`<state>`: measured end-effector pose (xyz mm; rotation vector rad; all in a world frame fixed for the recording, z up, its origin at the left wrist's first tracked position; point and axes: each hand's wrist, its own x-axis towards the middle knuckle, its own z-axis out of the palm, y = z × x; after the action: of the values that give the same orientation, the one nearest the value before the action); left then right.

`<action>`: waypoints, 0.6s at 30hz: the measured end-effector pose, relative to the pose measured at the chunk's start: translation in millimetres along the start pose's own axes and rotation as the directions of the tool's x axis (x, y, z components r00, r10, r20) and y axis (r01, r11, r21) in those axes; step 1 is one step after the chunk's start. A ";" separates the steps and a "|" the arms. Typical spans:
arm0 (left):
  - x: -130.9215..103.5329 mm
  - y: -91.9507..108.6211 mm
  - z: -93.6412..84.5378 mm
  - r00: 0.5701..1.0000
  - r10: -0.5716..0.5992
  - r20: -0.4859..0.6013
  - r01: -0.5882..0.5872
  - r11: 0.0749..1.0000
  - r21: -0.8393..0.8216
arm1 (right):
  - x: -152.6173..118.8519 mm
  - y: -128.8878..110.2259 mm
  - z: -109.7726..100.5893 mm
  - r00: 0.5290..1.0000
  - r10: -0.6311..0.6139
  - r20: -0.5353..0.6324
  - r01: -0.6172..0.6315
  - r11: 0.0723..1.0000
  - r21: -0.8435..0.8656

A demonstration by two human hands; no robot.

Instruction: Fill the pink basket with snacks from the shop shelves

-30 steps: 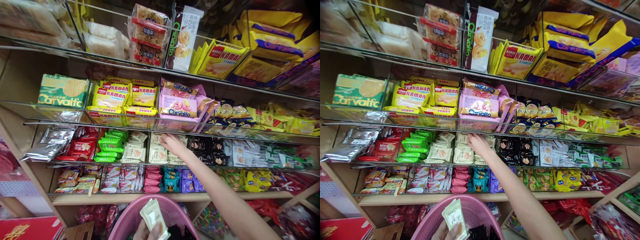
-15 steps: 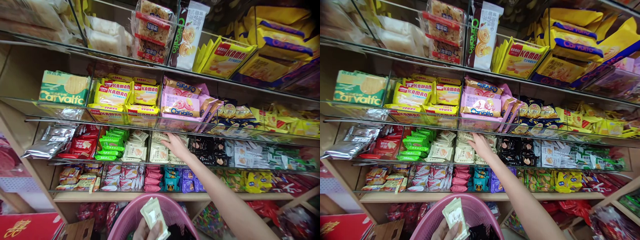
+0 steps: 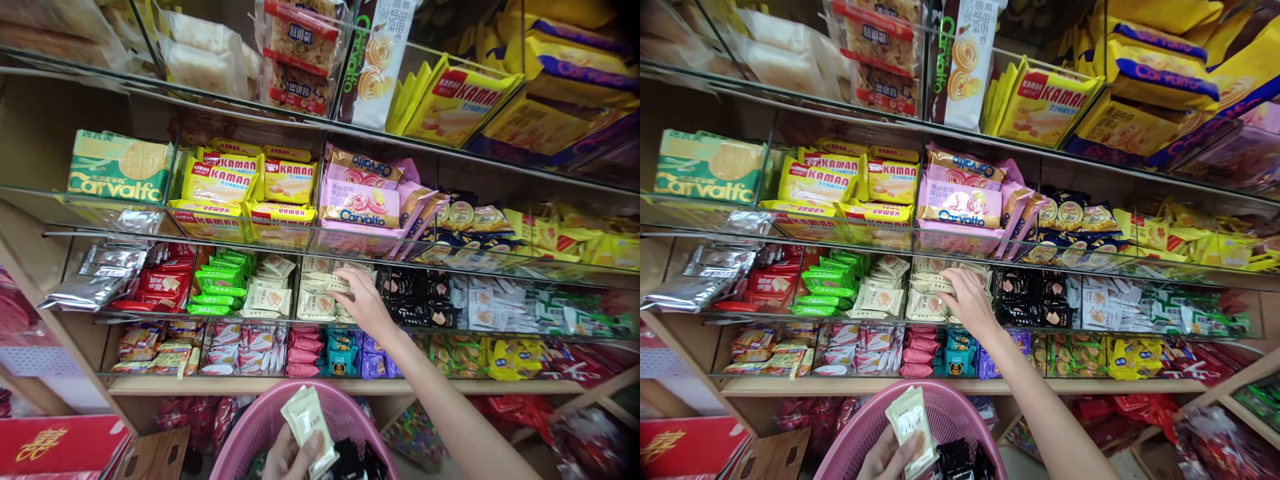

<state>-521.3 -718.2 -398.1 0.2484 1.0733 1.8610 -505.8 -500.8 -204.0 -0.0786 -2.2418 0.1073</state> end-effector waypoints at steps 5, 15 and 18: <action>1.8 9.7 -1.4 0.998 0.037 0.052 -0.038 0.999 0.018 | -33.1 -43.3 -7.1 0.967 0.214 -0.136 -0.187 0.965 0.183; -4.7 40.1 1.0 0.983 0.139 0.118 -0.154 0.980 0.130 | -146.0 -132.3 36.8 0.382 0.762 0.523 -0.673 -0.158 0.722; -9.4 46.9 1.6 0.985 0.135 0.109 -0.153 0.973 0.171 | -151.2 -135.4 38.8 0.351 0.747 0.565 -0.630 -0.258 0.733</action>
<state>-544.7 -733.0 -359.0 0.5289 1.1826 1.8604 -444.6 -651.6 -331.4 -0.7728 -1.2757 2.0380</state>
